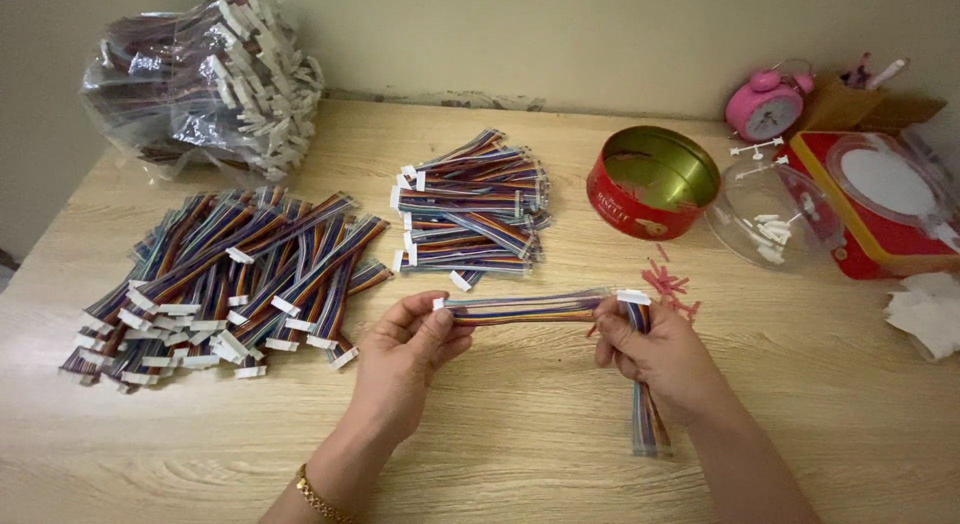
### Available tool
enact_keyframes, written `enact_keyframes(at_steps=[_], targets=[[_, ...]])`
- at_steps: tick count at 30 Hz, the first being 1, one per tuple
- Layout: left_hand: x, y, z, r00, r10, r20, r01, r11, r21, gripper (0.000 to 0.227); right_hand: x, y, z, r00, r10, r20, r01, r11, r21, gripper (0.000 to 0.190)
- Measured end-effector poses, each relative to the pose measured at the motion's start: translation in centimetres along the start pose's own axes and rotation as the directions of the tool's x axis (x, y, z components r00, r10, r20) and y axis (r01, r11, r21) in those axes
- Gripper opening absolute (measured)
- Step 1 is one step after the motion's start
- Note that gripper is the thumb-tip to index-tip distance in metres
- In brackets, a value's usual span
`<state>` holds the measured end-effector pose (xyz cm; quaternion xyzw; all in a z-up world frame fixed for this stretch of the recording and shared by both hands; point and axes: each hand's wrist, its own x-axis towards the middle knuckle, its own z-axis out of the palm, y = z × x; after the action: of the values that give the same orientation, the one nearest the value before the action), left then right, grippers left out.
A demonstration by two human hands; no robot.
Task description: Bundling sets of ribbon cables together using small rubber bands.
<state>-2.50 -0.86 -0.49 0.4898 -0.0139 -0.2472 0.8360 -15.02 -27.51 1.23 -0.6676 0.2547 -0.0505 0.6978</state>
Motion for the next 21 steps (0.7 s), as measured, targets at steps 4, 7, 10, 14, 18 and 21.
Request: enact_keyframes(at_steps=[4, 7, 10, 14, 18, 21], targets=[[-0.5, 0.4, 0.6, 1.0, -0.017, 0.024, 0.015, 0.998, 0.055, 0.028, -0.2, 0.7, -0.4, 0.999, -0.038, 0.036, 0.042, 0.994, -0.101, 0.017], [-0.1, 0.2, 0.6, 0.996, -0.088, 0.023, 0.082, 0.979, 0.187, 0.025, -1.8, 0.1, 0.3, 0.99, -0.119, -0.074, 0.107, 0.984, -0.145, 0.013], [0.5, -0.3, 0.5, 0.999, 0.031, -0.013, -0.019, 0.84, 0.542, 0.021, -3.5, -1.4, 1.6, 0.964, -0.259, -0.051, 0.248, 0.955, -0.163, 0.012], [1.1, -1.0, -0.1, 0.999, 0.036, 0.028, -0.043, 0.948, 0.314, 0.02, -2.3, -1.5, -0.1, 0.978, -0.198, -0.063, 0.184, 0.967, -0.178, 0.012], [0.6, -0.6, -0.5, 0.994, -0.091, 0.059, 0.081, 0.985, 0.153, 0.023, -2.0, -1.2, -4.0, 0.956, -0.213, -0.202, 0.193, 0.975, -0.112, 0.023], [0.6, -0.6, -0.3, 0.991, -0.13, 0.021, 0.128, 0.99, 0.06, 0.027, -4.4, -5.4, -1.8, 0.934, -0.199, -0.298, 0.205, 0.979, -0.011, 0.011]])
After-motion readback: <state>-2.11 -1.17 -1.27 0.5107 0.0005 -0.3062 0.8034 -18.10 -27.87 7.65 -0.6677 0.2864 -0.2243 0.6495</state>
